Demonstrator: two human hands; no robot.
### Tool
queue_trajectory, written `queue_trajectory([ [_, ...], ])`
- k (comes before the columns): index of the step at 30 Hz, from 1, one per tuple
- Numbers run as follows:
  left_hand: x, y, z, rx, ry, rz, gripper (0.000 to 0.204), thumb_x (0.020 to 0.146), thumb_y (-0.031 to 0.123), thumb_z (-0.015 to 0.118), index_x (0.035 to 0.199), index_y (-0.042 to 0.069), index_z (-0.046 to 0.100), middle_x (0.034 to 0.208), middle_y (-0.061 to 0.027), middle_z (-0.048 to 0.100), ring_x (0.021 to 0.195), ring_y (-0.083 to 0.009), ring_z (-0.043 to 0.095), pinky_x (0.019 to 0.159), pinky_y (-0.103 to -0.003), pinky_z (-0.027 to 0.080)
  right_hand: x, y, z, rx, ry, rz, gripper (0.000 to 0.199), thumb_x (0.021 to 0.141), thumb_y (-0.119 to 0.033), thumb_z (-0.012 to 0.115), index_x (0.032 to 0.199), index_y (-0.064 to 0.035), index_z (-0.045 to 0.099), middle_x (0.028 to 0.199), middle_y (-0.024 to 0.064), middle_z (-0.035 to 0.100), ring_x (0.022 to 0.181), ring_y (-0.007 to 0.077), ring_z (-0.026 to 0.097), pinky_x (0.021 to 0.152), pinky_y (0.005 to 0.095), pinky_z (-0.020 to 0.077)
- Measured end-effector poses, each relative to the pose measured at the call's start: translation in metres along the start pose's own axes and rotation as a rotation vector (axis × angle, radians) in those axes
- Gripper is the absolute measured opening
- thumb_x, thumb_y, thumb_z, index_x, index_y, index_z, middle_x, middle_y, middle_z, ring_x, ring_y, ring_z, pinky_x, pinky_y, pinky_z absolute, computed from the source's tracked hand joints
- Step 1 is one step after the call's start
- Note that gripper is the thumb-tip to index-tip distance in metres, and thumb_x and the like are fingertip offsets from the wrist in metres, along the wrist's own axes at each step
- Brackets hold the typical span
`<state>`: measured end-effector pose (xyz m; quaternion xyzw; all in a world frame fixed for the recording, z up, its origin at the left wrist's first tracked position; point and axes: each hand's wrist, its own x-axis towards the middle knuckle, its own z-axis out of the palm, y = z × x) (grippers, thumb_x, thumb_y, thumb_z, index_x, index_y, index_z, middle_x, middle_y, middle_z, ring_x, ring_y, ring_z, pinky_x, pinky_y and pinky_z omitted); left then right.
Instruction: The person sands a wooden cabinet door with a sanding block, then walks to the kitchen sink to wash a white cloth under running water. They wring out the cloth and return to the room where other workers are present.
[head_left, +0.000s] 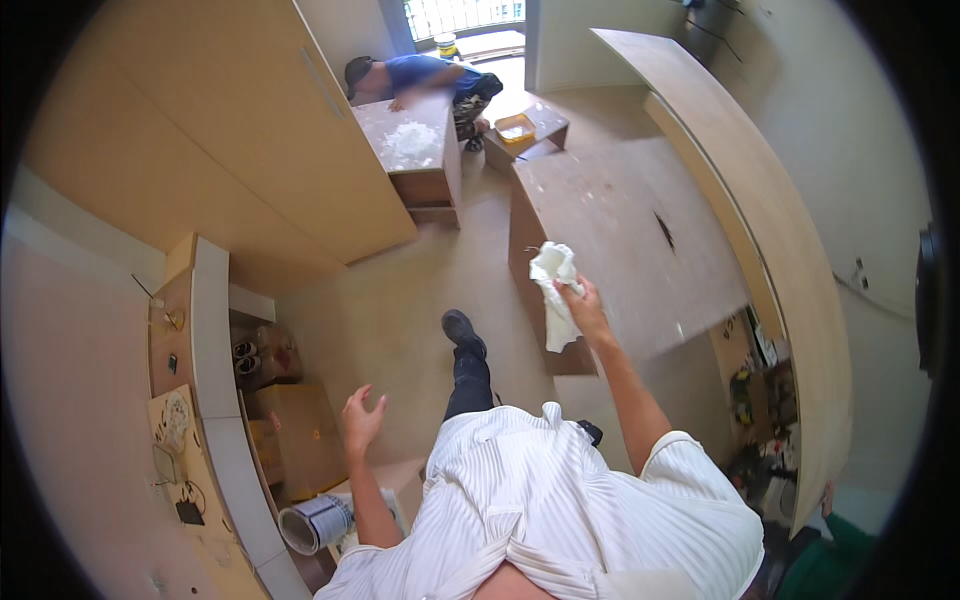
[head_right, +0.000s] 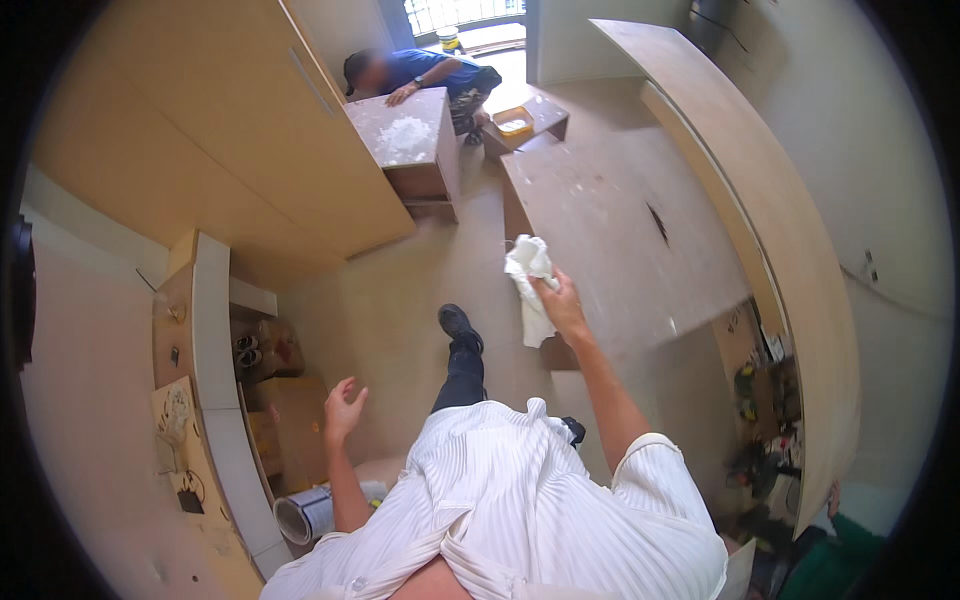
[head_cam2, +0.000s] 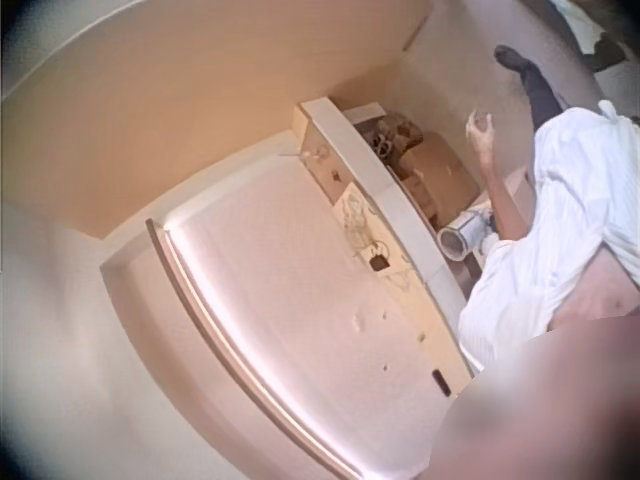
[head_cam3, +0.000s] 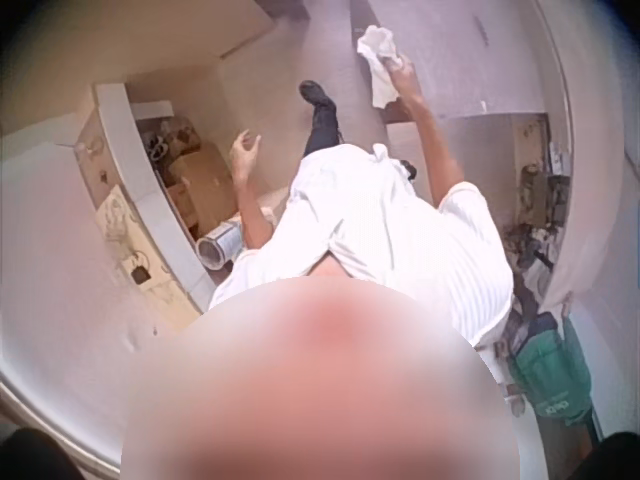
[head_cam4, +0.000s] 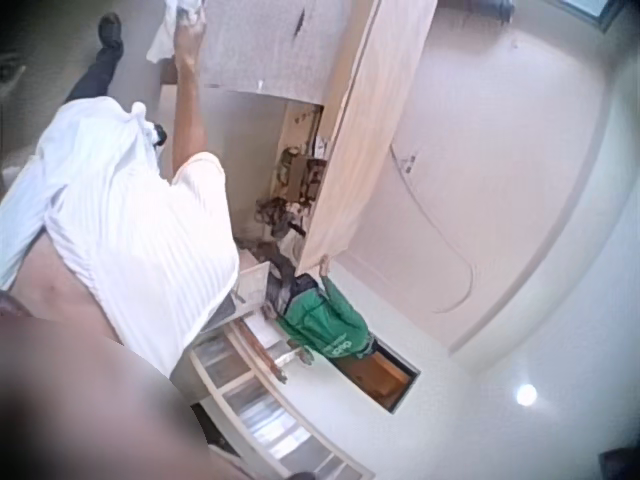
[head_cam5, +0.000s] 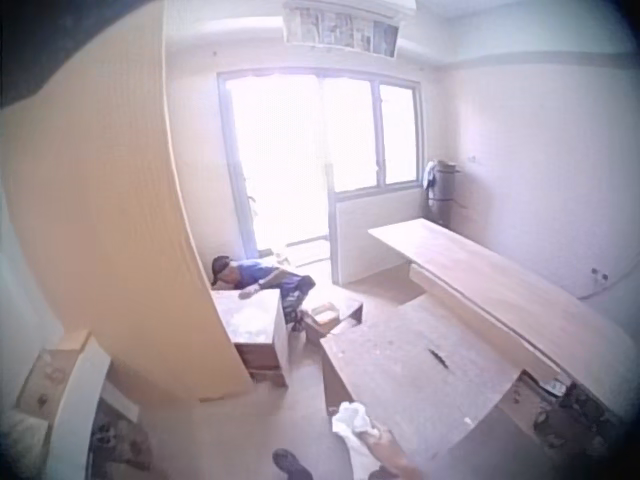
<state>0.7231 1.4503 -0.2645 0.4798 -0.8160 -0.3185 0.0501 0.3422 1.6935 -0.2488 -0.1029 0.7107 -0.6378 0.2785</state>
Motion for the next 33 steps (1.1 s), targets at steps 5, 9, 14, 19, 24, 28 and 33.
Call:
queue_trajectory([
  [5, 0.138, -0.016, -0.03, 0.179, -0.165, -0.215, 0.054, 0.074, 0.027, 0.074, 0.119, 0.003, 0.057, 0.115, -0.0203, 0.058, 0.11, -0.033, 0.055, 0.094, -0.04, 0.044, 0.127, -0.001, 0.004, -0.084, 0.238, 0.008, 0.047, 0.086, -0.029, 0.065, 0.122, -0.0001, 0.053, 0.1, 0.008, 0.064, 0.085, 0.0142, 0.06, 0.075, 0.0287, 0.0481],
  [9, 0.264, 0.023, -0.05, 0.165, -0.258, -0.003, 0.053, 0.072, 0.023, 0.076, 0.118, 0.004, 0.057, 0.114, -0.0194, 0.059, 0.109, -0.0319, 0.056, 0.094, -0.04, 0.044, 0.189, -0.054, 0.042, 0.062, 0.073, 0.163, 0.044, 0.087, -0.027, 0.064, 0.121, -0.0011, 0.054, 0.098, 0.0052, 0.063, 0.084, 0.0115, 0.059, 0.075, 0.0269, 0.0478],
  [14, 0.399, 0.108, -0.077, -0.068, -0.217, 0.031, 0.046, 0.072, 0.014, 0.074, 0.114, 0.005, 0.06, 0.103, -0.0148, 0.065, 0.098, -0.0251, 0.063, 0.085, -0.036, 0.05, 0.283, -0.056, 0.105, 0.022, -0.014, 0.195, 0.033, 0.086, -0.021, 0.063, 0.111, 0.0003, 0.058, 0.094, 0.0045, 0.063, 0.085, 0.0109, 0.056, 0.077, 0.0255, 0.0448],
  [19, 0.443, 0.095, -0.065, -0.018, -0.249, -0.189, 0.043, 0.071, 0.013, 0.076, 0.111, 0.006, 0.061, 0.098, -0.0105, 0.067, 0.092, -0.0194, 0.064, 0.083, -0.033, 0.051, 0.405, -0.068, 0.158, -0.114, -0.256, 0.223, 0.026, 0.083, -0.019, 0.063, 0.103, -0.0017, 0.061, 0.089, 0.0028, 0.063, 0.081, 0.011, 0.055, 0.074, 0.0266, 0.044],
  [24, 0.438, 0.075, -0.025, -0.05, -0.416, -0.686, 0.049, 0.07, 0.019, 0.077, 0.115, 0.005, 0.06, 0.099, -0.0114, 0.067, 0.092, -0.0208, 0.064, 0.081, -0.033, 0.051, 0.574, -0.076, 0.187, -0.303, -0.424, 0.189, 0.025, 0.08, -0.02, 0.063, 0.099, -0.0031, 0.062, 0.08, 0.0007, 0.059, 0.073, 0.0099, 0.051, 0.065, 0.0261, 0.0413],
  [28, 0.395, 0.077, 0.002, -0.04, -0.475, -0.76, 0.045, 0.071, 0.03, 0.076, 0.108, 0.007, 0.066, 0.096, -0.012, 0.067, 0.086, -0.0197, 0.064, 0.076, -0.034, 0.052, 0.684, -0.069, 0.187, -0.513, -0.494, 0.126, 0.028, 0.074, -0.019, 0.057, 0.094, 0.0011, 0.06, 0.078, 0.0123, 0.061, 0.073, 0.0185, 0.056, 0.069, 0.0334, 0.0453],
  [33, 0.418, 0.157, 0.013, -0.46, -0.205, -1.195, 0.04, 0.076, 0.024, 0.074, 0.11, 0.007, 0.063, 0.084, -0.0055, 0.066, 0.07, -0.0115, 0.061, 0.06, -0.026, 0.051, 0.784, -0.064, 0.174, -0.723, -0.574, 0.223, 0.032, 0.071, -0.021, 0.058, 0.092, 0.0036, 0.061, 0.084, 0.0249, 0.063, 0.081, 0.0367, 0.063, 0.073, 0.0418, 0.0476],
])
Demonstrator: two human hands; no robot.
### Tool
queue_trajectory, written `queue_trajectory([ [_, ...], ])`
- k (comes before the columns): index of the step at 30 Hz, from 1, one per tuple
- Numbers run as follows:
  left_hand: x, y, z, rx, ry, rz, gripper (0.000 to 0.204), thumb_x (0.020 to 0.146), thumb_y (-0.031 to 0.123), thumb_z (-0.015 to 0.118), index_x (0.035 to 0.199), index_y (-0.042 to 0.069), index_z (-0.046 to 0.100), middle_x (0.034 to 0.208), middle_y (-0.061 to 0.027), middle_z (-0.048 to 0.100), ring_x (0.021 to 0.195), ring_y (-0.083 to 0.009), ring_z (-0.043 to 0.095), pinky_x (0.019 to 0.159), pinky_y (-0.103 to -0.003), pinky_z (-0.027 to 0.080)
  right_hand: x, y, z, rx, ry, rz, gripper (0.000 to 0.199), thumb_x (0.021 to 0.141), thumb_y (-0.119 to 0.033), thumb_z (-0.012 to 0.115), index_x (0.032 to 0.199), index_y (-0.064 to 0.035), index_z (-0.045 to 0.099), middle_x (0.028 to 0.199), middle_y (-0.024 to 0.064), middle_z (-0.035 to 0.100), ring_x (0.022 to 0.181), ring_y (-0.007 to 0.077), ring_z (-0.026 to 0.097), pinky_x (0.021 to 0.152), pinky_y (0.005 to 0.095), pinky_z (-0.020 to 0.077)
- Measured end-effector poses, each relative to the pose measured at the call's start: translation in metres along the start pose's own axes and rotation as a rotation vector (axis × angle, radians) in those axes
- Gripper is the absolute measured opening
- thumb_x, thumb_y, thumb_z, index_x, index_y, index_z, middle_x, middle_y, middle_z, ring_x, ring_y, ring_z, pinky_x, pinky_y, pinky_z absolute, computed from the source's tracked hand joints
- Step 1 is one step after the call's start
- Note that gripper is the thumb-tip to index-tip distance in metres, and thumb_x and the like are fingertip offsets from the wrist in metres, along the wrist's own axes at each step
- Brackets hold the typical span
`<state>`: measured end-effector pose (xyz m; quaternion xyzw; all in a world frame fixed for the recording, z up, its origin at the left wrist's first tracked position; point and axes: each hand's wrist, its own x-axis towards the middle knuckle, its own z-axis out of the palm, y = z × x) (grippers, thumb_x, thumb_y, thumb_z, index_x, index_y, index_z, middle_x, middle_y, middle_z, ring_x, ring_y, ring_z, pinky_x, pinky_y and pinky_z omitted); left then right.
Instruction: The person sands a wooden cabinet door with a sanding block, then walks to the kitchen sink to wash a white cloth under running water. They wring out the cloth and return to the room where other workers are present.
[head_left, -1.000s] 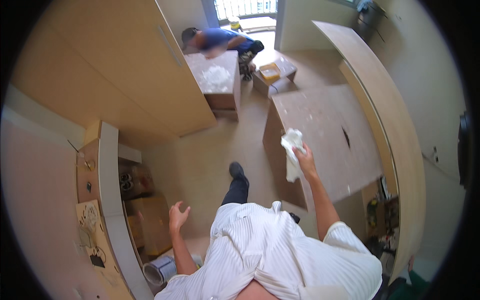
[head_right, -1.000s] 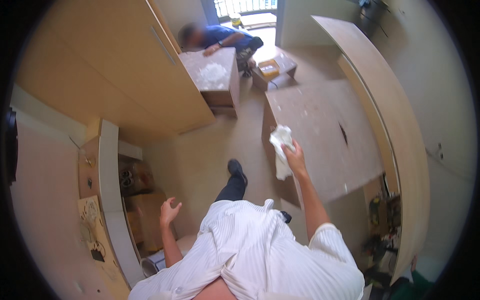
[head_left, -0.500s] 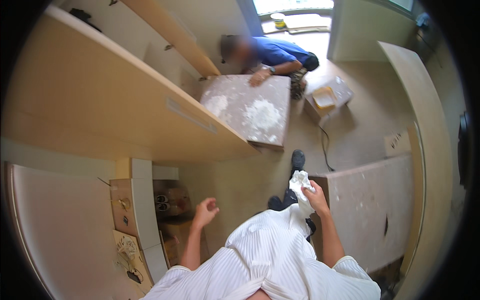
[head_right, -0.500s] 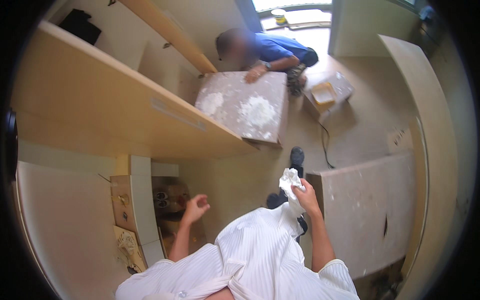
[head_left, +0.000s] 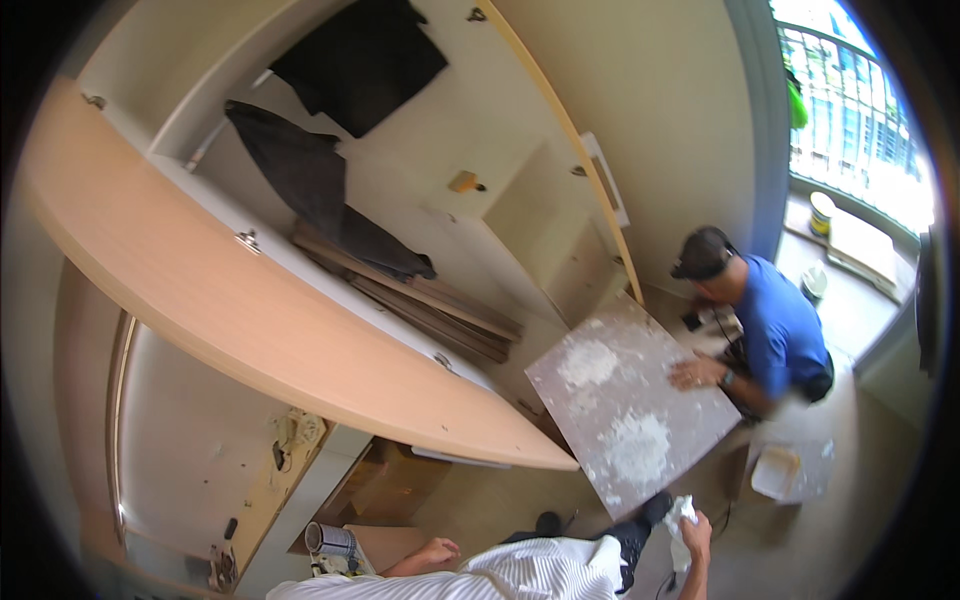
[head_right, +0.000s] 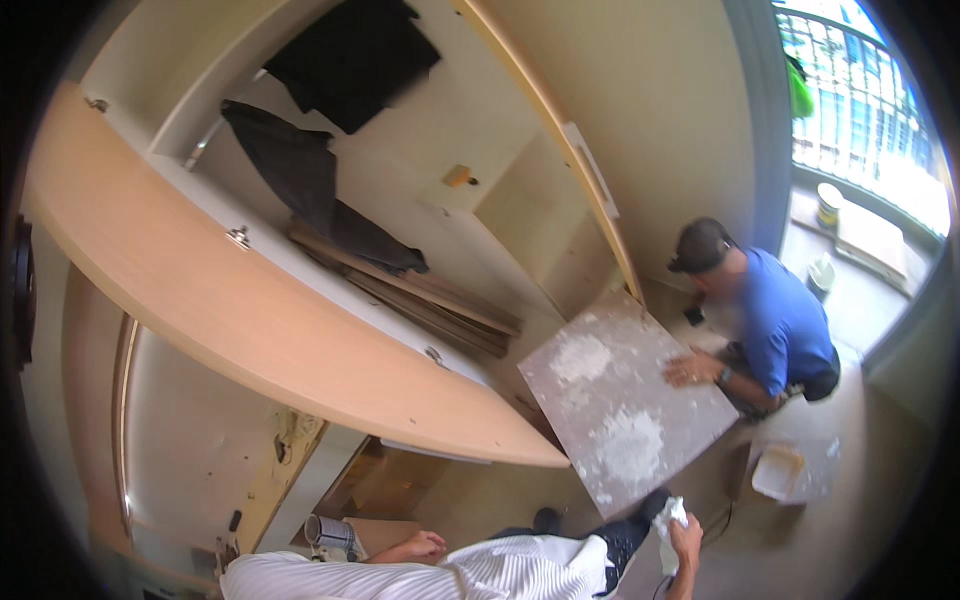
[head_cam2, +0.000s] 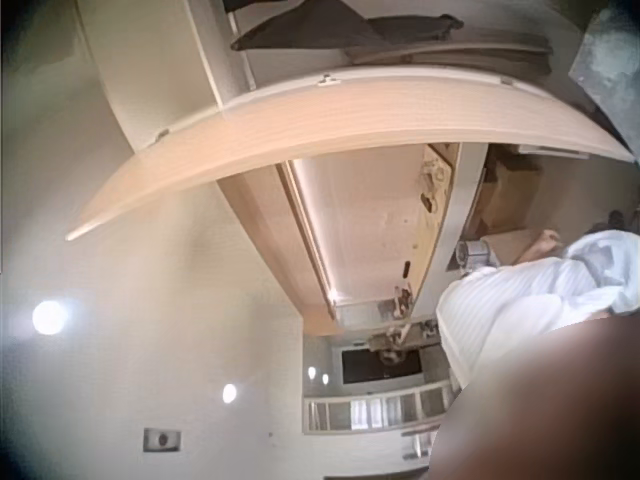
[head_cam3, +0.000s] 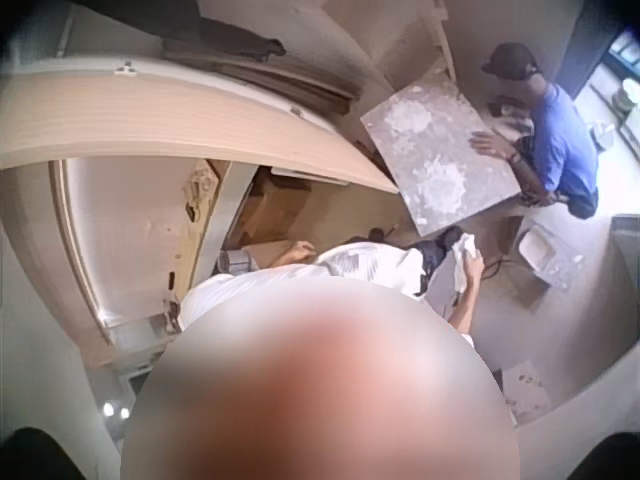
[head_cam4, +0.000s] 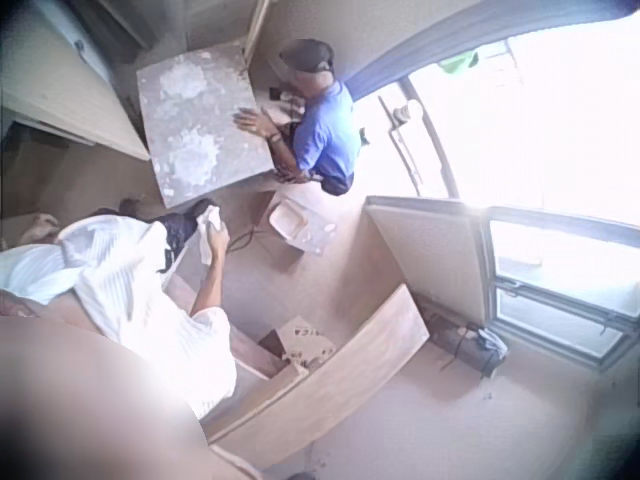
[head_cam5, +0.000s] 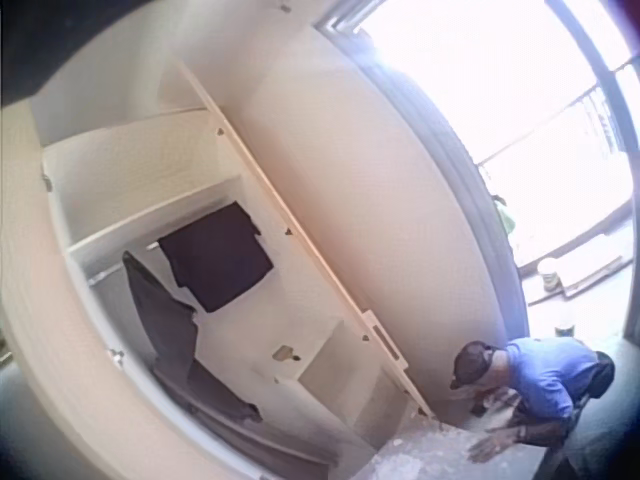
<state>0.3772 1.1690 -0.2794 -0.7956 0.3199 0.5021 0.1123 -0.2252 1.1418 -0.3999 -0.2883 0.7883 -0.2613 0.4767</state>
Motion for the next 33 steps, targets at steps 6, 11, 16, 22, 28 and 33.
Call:
queue_trajectory([
  [6, -0.013, 0.019, 0.035, 0.069, 0.04, 0.027, 0.047, 0.07, 0.027, 0.075, 0.112, 0.013, 0.063, 0.09, -0.0063, 0.066, 0.077, -0.0147, 0.062, 0.066, -0.03, 0.052, 0.065, -0.004, -0.002, -0.141, -0.196, -0.008, 0.038, 0.07, -0.027, 0.062, 0.093, 0.0026, 0.063, 0.086, 0.0271, 0.064, 0.086, 0.0386, 0.065, 0.074, 0.0424, 0.0495],
  [11, -0.024, 0.063, 0.041, 0.133, 0.066, 0.019, 0.046, 0.072, 0.023, 0.073, 0.115, 0.01, 0.062, 0.093, -0.0039, 0.068, 0.083, -0.0141, 0.061, 0.068, -0.029, 0.051, 0.09, -0.023, 0.013, -0.148, -0.233, -0.064, 0.039, 0.068, -0.03, 0.066, 0.091, 0.0018, 0.064, 0.082, 0.024, 0.066, 0.081, 0.0353, 0.067, 0.071, 0.0417, 0.0507],
  [16, 0.01, 0.03, 0.055, 0.039, 0.093, 0.028, 0.046, 0.071, 0.028, 0.074, 0.113, 0.012, 0.063, 0.086, -0.0032, 0.066, 0.074, -0.0118, 0.058, 0.063, -0.028, 0.05, 0.089, -0.07, 0.012, -0.166, -0.337, -0.056, 0.047, 0.069, -0.034, 0.068, 0.1, -0.0001, 0.066, 0.085, 0.0197, 0.068, 0.082, 0.0308, 0.068, 0.074, 0.0381, 0.0521],
  [22, 0.016, 0.043, 0.071, -0.009, 0.102, 0.071, 0.048, 0.071, 0.031, 0.074, 0.113, 0.013, 0.062, 0.079, -0.0025, 0.064, 0.069, -0.0116, 0.058, 0.061, -0.027, 0.05, 0.126, -0.045, 0.016, -0.31, -0.317, -0.189, 0.059, 0.075, -0.043, 0.064, 0.114, 0.0003, 0.058, 0.105, 0.0256, 0.062, 0.105, 0.0393, 0.057, 0.088, 0.0421, 0.0467],
  [28, 0.011, 0.029, 0.085, 0.067, 0.073, 0.056, 0.053, 0.072, 0.031, 0.074, 0.118, 0.01, 0.058, 0.089, -0.0047, 0.066, 0.081, -0.0138, 0.062, 0.066, -0.029, 0.051, 0.11, -0.055, 0.004, -0.333, -0.383, -0.219, 0.063, 0.079, -0.045, 0.062, 0.121, 0.0015, 0.055, 0.112, 0.0304, 0.058, 0.111, 0.0429, 0.053, 0.093, 0.0443, 0.0442],
  [33, 0.026, -0.005, 0.084, -0.021, 0.075, 0.077, 0.052, 0.074, 0.027, 0.073, 0.12, 0.009, 0.057, 0.095, -0.0065, 0.067, 0.082, -0.0141, 0.062, 0.066, -0.029, 0.052, 0.112, -0.036, 0.025, -0.298, -0.39, -0.243, 0.06, 0.079, -0.043, 0.062, 0.119, 0.001, 0.057, 0.109, 0.0292, 0.06, 0.107, 0.0422, 0.056, 0.089, 0.0448, 0.0456],
])
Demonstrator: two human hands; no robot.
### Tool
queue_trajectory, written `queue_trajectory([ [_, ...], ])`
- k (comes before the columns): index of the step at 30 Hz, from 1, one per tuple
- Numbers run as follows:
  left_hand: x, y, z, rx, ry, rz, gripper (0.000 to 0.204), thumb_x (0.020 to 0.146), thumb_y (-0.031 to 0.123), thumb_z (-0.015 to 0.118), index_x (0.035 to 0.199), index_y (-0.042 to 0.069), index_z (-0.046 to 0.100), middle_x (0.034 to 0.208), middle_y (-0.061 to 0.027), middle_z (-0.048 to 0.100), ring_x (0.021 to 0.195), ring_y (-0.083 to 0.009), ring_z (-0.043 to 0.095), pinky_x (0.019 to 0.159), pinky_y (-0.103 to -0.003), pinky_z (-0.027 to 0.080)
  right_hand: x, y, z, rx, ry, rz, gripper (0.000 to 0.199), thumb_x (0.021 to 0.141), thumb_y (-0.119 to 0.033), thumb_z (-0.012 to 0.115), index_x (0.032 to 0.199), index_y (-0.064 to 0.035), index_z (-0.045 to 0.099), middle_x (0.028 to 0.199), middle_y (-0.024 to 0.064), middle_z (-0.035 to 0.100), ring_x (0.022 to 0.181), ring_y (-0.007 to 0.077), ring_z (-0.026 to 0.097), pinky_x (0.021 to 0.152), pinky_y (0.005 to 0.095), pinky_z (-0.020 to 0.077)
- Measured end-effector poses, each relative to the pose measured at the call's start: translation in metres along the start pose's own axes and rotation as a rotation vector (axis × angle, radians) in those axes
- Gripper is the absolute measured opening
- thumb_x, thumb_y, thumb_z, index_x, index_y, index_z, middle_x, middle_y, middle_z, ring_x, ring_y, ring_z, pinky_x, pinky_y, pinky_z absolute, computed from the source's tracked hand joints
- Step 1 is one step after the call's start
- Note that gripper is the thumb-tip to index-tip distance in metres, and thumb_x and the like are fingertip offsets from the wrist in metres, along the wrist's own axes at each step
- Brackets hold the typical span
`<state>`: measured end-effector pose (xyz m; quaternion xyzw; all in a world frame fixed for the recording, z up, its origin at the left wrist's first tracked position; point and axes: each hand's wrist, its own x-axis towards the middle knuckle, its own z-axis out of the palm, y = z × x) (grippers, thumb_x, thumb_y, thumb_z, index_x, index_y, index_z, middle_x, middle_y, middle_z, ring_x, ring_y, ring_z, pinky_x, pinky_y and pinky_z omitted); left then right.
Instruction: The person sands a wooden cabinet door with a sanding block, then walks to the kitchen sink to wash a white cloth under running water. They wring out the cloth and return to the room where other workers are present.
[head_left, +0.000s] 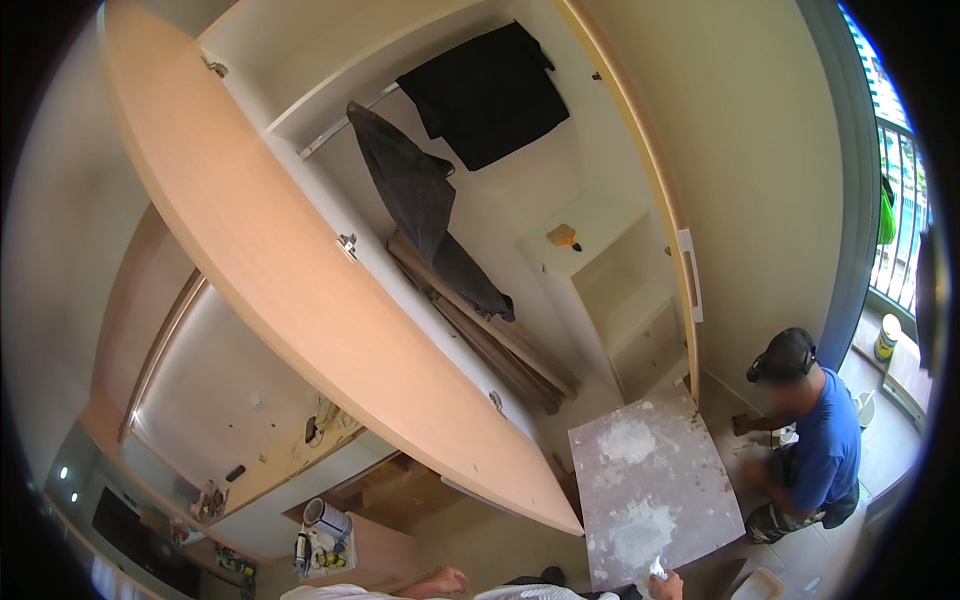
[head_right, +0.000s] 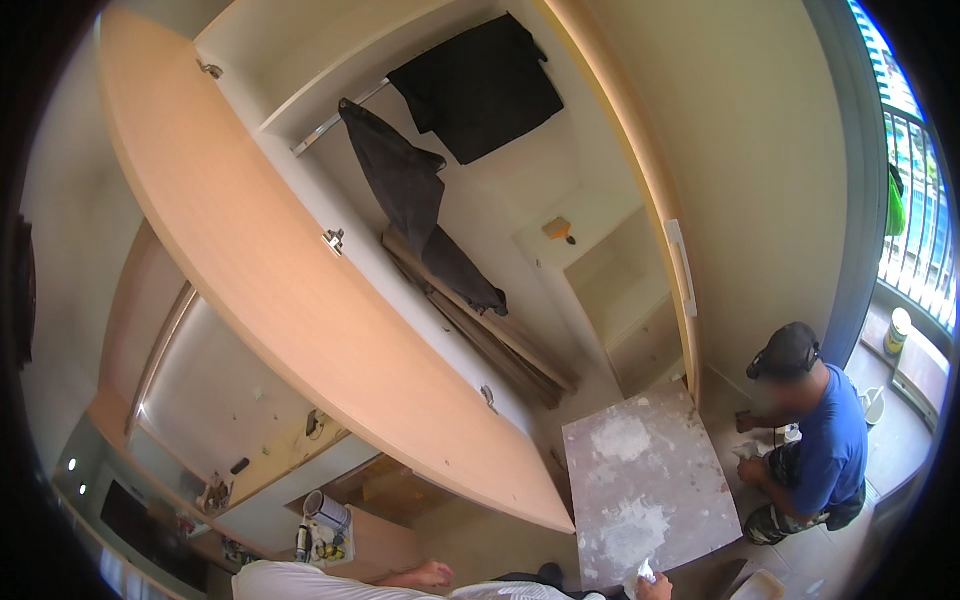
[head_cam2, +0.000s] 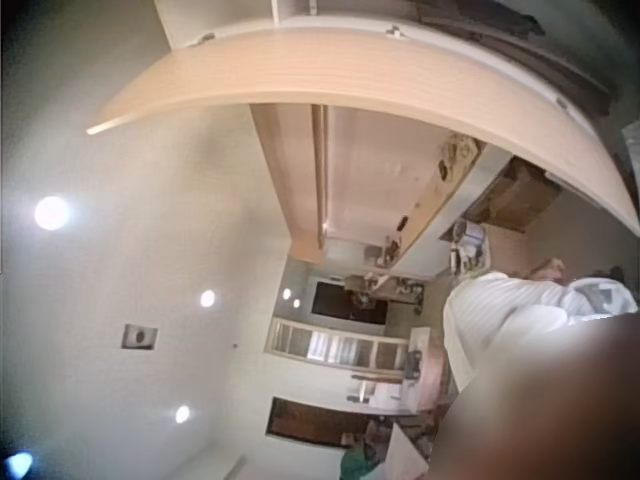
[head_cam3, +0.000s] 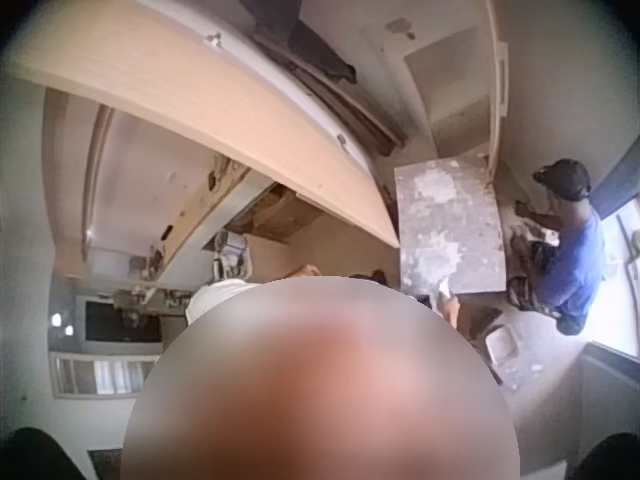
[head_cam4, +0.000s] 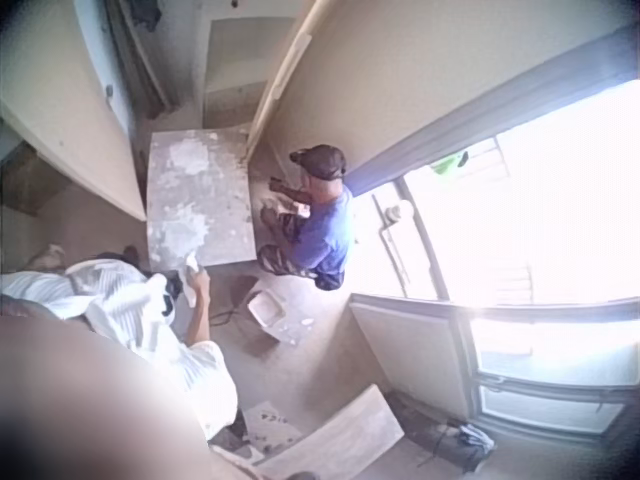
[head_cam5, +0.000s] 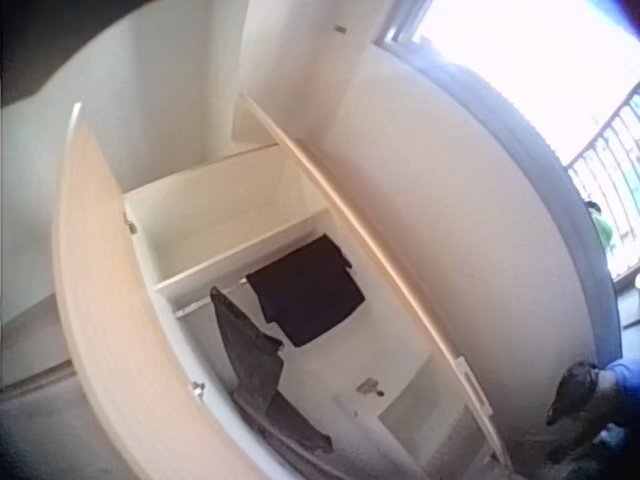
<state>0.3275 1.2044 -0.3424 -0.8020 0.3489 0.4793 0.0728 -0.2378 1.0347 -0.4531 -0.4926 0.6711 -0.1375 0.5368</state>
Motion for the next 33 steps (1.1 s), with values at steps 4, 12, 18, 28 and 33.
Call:
queue_trajectory([
  [4, -0.005, 0.013, 0.002, 0.039, -0.019, 0.033, 0.049, 0.075, 0.022, 0.071, 0.12, 0.007, 0.057, 0.095, -0.0064, 0.068, 0.083, -0.0137, 0.062, 0.066, -0.029, 0.052, -0.001, 0.017, 0.017, 0.004, 0.001, -0.062, 0.056, 0.079, -0.041, 0.061, 0.117, 0.0004, 0.058, 0.106, 0.0281, 0.061, 0.104, 0.0425, 0.057, 0.087, 0.0453, 0.046],
  [12, -0.022, 0.046, -0.011, 0.035, -0.006, 0.097, 0.049, 0.066, 0.024, 0.076, 0.111, 0.008, 0.063, 0.092, -0.0078, 0.067, 0.082, -0.0164, 0.063, 0.077, -0.03, 0.051, -0.012, 0.03, 0.021, 0.01, 0.021, -0.031, 0.058, 0.082, -0.042, 0.059, 0.121, 0.0001, 0.056, 0.107, 0.0269, 0.061, 0.105, 0.041, 0.058, 0.087, 0.0445, 0.0463],
  [18, -0.05, 0.069, -0.011, 0.19, 0.136, 0.083, 0.052, 0.063, 0.008, 0.073, 0.113, 0.008, 0.062, 0.1, -0.0093, 0.066, 0.09, -0.0183, 0.062, 0.078, -0.031, 0.052, -0.021, 0.015, 0.017, 0.009, 0.056, 0.069, 0.04, 0.07, -0.033, 0.068, 0.093, -0.0008, 0.064, 0.088, 0.0241, 0.065, 0.089, 0.0385, 0.064, 0.075, 0.042, 0.0501],
  [28, -0.038, 0.072, -0.015, 0.134, 0.044, 0.116, 0.047, 0.062, 0.001, 0.073, 0.108, 0.007, 0.063, 0.094, -0.0076, 0.067, 0.082, -0.0172, 0.064, 0.068, -0.032, 0.054, -0.034, 0.013, 0.015, 0.034, 0.102, 0.124, 0.036, 0.073, -0.03, 0.068, 0.095, -0.0025, 0.064, 0.091, 0.0237, 0.065, 0.091, 0.0385, 0.063, 0.075, 0.0429, 0.0488],
  [33, -0.021, 0.098, -0.036, 0.098, 0.072, 0.057, 0.04, 0.068, 0.008, 0.075, 0.106, 0.008, 0.064, 0.088, -0.0066, 0.069, 0.078, -0.0156, 0.064, 0.065, -0.03, 0.053, -0.063, -0.015, 0.014, 0.105, 0.212, 0.153, 0.036, 0.074, -0.031, 0.064, 0.094, -0.0012, 0.064, 0.089, 0.0247, 0.064, 0.089, 0.0405, 0.062, 0.075, 0.0435, 0.0485],
])
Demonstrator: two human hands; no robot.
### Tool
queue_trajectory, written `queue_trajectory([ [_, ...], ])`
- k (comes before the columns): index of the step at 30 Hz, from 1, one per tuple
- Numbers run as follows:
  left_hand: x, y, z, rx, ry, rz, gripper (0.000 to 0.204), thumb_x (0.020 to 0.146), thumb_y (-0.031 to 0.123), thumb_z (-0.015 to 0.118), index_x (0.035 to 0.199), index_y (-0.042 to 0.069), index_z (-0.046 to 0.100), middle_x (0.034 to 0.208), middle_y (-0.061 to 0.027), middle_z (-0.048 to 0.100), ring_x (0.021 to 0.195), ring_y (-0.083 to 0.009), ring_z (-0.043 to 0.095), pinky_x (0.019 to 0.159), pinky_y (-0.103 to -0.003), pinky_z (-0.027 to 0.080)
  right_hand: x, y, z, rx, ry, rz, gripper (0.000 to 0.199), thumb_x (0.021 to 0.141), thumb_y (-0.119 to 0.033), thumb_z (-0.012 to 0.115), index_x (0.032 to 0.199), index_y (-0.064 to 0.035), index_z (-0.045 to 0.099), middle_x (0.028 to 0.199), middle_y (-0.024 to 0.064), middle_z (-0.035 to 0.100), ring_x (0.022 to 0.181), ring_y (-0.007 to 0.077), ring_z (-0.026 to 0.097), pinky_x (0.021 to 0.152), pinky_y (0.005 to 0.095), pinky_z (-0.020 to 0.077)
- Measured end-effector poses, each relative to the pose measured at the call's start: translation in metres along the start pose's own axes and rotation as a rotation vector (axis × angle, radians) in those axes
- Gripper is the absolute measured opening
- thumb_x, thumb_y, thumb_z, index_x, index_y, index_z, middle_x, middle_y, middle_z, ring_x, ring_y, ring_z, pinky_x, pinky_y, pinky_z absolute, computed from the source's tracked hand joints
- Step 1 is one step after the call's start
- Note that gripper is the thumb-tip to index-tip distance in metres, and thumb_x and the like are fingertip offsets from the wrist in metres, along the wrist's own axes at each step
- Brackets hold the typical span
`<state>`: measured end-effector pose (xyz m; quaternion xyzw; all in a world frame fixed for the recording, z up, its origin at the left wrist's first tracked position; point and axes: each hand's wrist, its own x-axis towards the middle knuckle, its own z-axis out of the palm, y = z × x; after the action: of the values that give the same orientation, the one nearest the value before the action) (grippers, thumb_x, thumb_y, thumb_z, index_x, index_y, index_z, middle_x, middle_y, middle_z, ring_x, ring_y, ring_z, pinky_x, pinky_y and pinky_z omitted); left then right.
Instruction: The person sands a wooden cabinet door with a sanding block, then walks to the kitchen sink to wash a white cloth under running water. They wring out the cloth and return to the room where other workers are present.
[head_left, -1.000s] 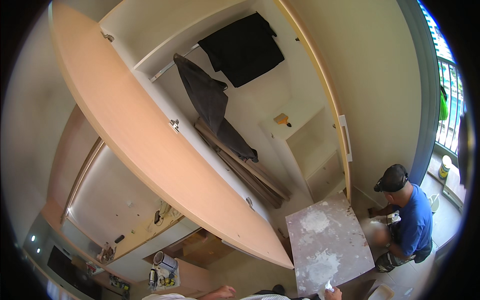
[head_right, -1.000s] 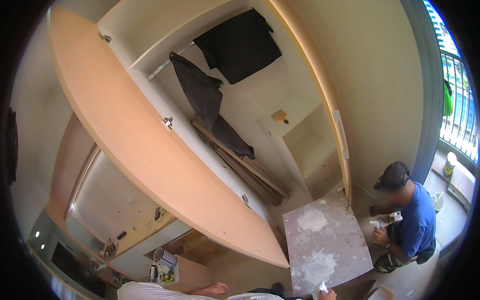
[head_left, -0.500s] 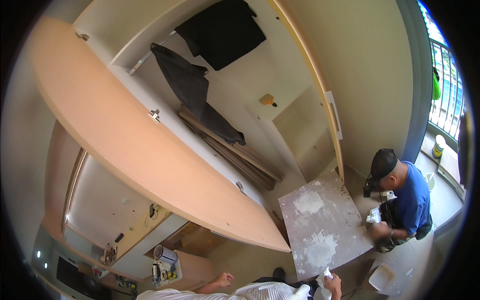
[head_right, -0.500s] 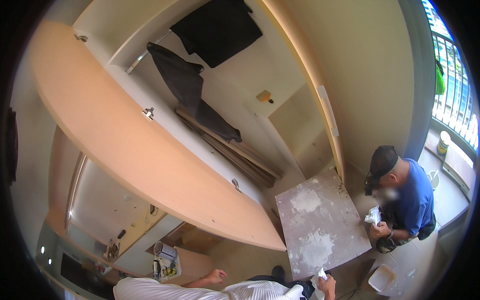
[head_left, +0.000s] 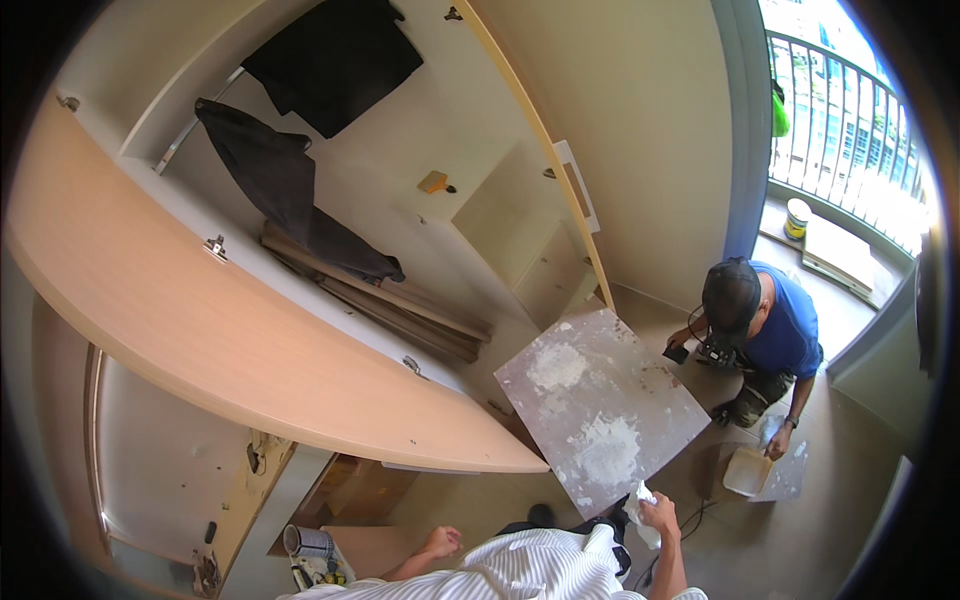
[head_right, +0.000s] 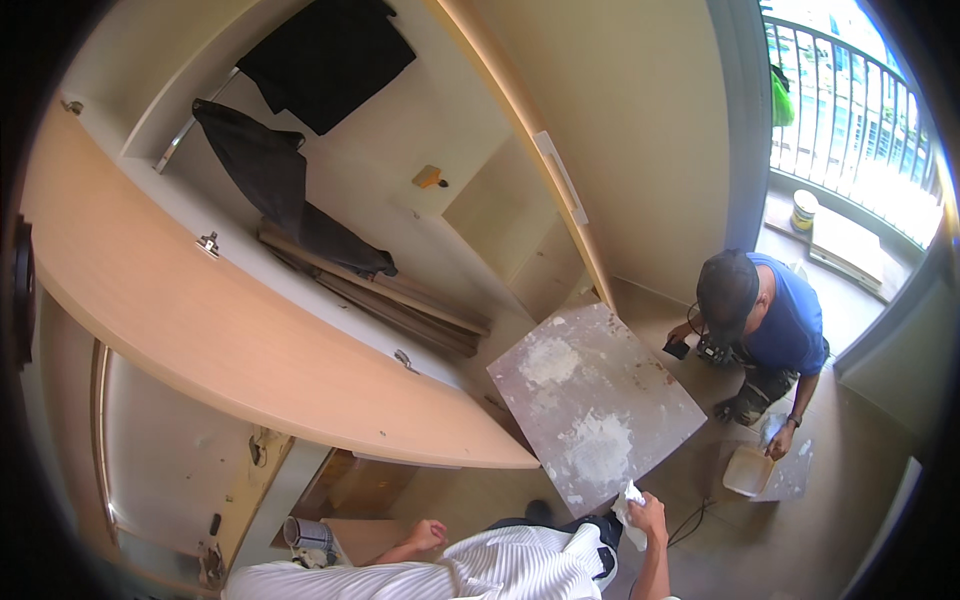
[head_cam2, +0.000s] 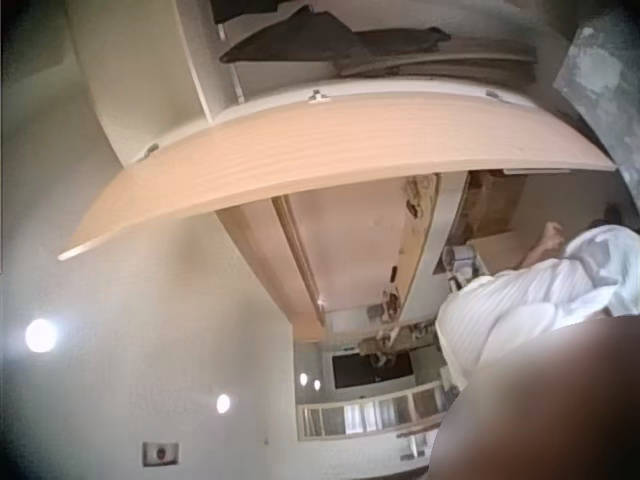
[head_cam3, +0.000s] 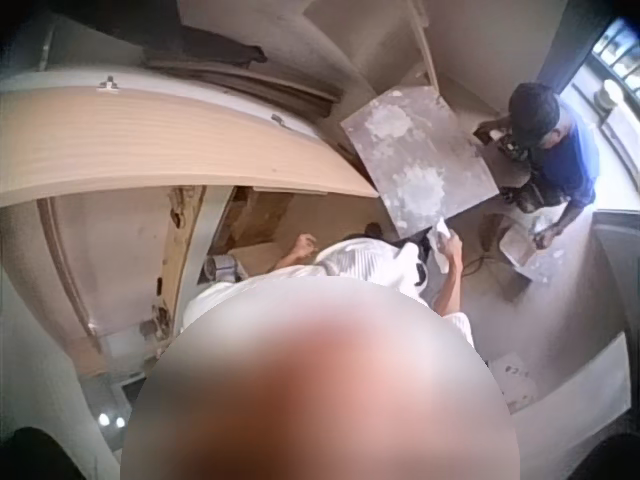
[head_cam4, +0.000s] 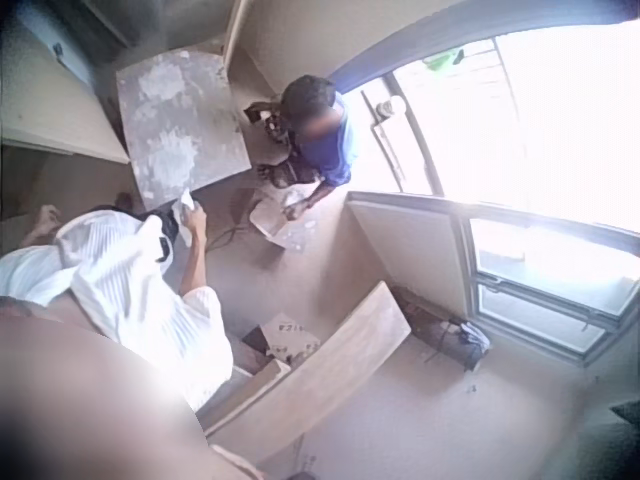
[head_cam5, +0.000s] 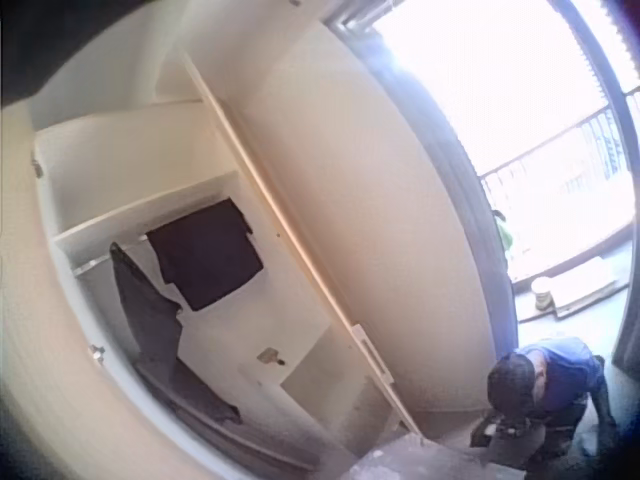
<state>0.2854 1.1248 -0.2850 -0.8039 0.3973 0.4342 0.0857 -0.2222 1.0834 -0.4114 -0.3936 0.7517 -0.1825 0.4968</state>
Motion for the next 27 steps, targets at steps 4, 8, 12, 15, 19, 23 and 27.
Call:
queue_trajectory([
  [4, 0.031, 0.017, -0.02, 0.053, -0.036, 0.04, 0.035, 0.072, 0.015, 0.074, 0.105, 0.006, 0.064, 0.087, -0.0072, 0.069, 0.075, -0.015, 0.064, 0.066, -0.03, 0.052, -0.033, -0.007, 0.007, 0.052, 0.101, 0.083, 0.038, 0.075, -0.032, 0.062, 0.097, -0.0012, 0.064, 0.088, 0.0216, 0.066, 0.086, 0.034, 0.065, 0.074, 0.0394, 0.0483],
  [8, 0.111, -0.016, -0.037, 0.189, -0.106, 0.428, 0.035, 0.075, 0.021, 0.073, 0.104, 0.004, 0.065, 0.081, -0.0068, 0.068, 0.07, -0.0148, 0.064, 0.064, -0.028, 0.051, -0.07, -0.007, 0.035, 0.274, 0.192, 0.173, 0.034, 0.077, -0.03, 0.062, 0.094, -0.0002, 0.065, 0.079, 0.0114, 0.065, 0.073, 0.0198, 0.059, 0.068, 0.0337, 0.046],
  [12, 0.186, -0.019, -0.062, 0.157, -0.291, 0.437, 0.034, 0.075, 0.018, 0.071, 0.104, 0.004, 0.065, 0.08, -0.0078, 0.068, 0.072, -0.0143, 0.064, 0.064, -0.028, 0.05, -0.109, -0.007, 0.085, 0.4, 0.394, 0.147, 0.031, 0.08, -0.027, 0.06, 0.095, 0.0005, 0.065, 0.078, 0.0082, 0.065, 0.071, 0.0156, 0.057, 0.065, 0.0321, 0.0449],
  [15, 0.23, -0.014, -0.093, 0.264, -0.348, 0.562, 0.032, 0.073, 0.015, 0.07, 0.103, 0.004, 0.065, 0.082, -0.0079, 0.068, 0.073, -0.0157, 0.065, 0.065, -0.03, 0.051, -0.162, -0.051, 0.119, 0.473, 0.492, 0.229, 0.03, 0.083, -0.027, 0.06, 0.094, 0.0002, 0.066, 0.078, 0.0048, 0.064, 0.073, 0.0143, 0.056, 0.068, 0.0308, 0.0447],
  [19, 0.254, 0.006, -0.127, 0.64, -0.276, 0.75, 0.034, 0.07, 0.01, 0.07, 0.103, 0.005, 0.066, 0.083, -0.0082, 0.069, 0.075, -0.018, 0.066, 0.068, -0.033, 0.053, -0.212, -0.037, 0.228, 0.896, 0.639, 0.063, 0.036, 0.089, -0.027, 0.059, 0.114, -0.0004, 0.056, 0.098, 0.0032, 0.061, 0.088, 0.0113, 0.054, 0.081, 0.0262, 0.0431],
  [23, 0.267, -0.003, -0.145, 0.89, -0.346, 0.918, 0.033, 0.068, 0.009, 0.073, 0.1, 0.004, 0.066, 0.082, -0.0089, 0.069, 0.076, -0.019, 0.065, 0.069, -0.034, 0.053, -0.283, -0.081, 0.3, 0.872, 0.687, 0.281, 0.043, 0.091, -0.037, 0.058, 0.117, -0.0028, 0.056, 0.105, 0.0086, 0.063, 0.094, 0.0154, 0.056, 0.084, 0.0297, 0.0441],
  [27, 0.255, 0.025, -0.088, 0.871, -0.419, 1.016, 0.029, 0.071, 0.011, 0.073, 0.098, 0.002, 0.066, 0.084, -0.0102, 0.068, 0.08, -0.0199, 0.065, 0.07, -0.033, 0.051, -0.315, -0.061, 0.363, 0.773, 0.804, 0.393, 0.05, 0.093, -0.047, 0.048, 0.105, -0.001, 0.063, 0.095, 0.0131, 0.067, 0.09, 0.0206, 0.061, 0.081, 0.0352, 0.0456],
])
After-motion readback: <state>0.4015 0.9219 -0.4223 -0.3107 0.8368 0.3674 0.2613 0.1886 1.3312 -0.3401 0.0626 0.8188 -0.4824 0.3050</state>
